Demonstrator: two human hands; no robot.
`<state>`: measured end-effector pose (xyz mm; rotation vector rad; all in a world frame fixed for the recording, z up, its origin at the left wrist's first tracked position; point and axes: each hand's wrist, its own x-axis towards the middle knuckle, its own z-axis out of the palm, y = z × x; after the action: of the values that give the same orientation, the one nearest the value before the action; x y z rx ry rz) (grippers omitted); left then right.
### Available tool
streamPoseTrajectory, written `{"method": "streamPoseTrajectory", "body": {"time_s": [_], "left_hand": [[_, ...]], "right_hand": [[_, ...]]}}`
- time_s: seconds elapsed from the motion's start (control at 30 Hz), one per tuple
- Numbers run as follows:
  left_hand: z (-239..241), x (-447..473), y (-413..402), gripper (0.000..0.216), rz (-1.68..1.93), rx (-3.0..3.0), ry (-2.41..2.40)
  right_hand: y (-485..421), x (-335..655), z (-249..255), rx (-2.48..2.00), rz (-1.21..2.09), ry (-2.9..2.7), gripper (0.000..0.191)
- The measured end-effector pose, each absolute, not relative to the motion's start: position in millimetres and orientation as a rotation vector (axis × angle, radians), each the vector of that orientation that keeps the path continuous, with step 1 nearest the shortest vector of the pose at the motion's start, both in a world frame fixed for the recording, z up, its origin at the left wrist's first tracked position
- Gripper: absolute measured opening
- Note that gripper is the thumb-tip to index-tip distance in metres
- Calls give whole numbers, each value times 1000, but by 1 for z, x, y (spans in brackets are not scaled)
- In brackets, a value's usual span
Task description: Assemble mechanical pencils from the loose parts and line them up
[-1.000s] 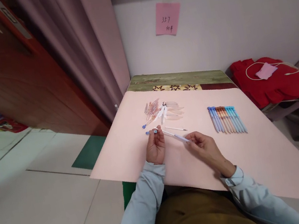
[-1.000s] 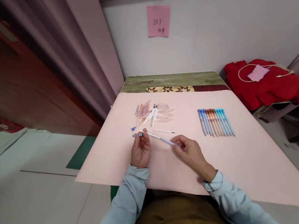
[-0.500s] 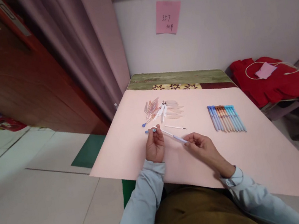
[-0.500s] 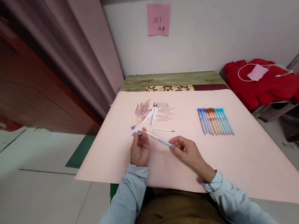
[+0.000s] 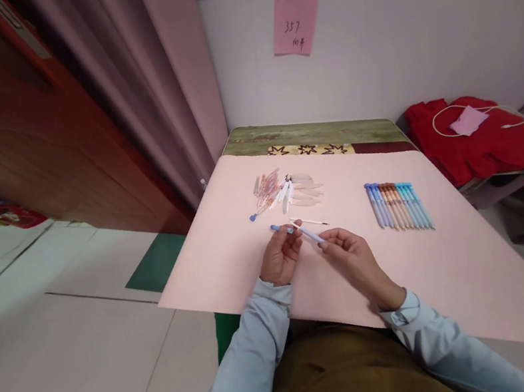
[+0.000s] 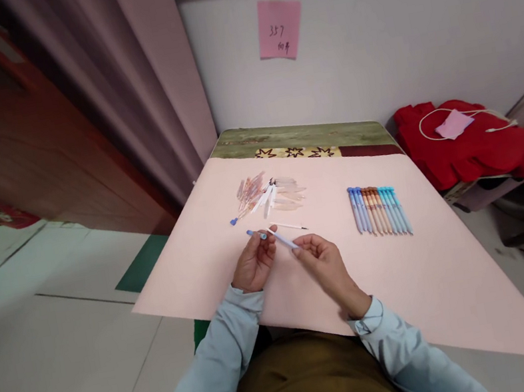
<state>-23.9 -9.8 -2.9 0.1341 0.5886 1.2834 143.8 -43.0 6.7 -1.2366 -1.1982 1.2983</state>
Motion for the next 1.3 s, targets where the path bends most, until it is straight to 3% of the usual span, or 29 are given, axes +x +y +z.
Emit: {"method": "streamPoseTrajectory", "body": {"time_s": [0.33, 0.9, 1.3], "left_hand": [[-2, -21, -12, 15, 1350, 222, 598], [-7, -14, -16, 32, 1350, 433, 713], [-6, -16, -18, 31, 1313, 449, 712]], "right_hand": [[-53, 156, 16, -1450, 733, -1495, 25], [-47, 145, 18, -1347, 480, -1582, 18], [-48, 145, 17, -1450, 527, -1593, 24]]}}
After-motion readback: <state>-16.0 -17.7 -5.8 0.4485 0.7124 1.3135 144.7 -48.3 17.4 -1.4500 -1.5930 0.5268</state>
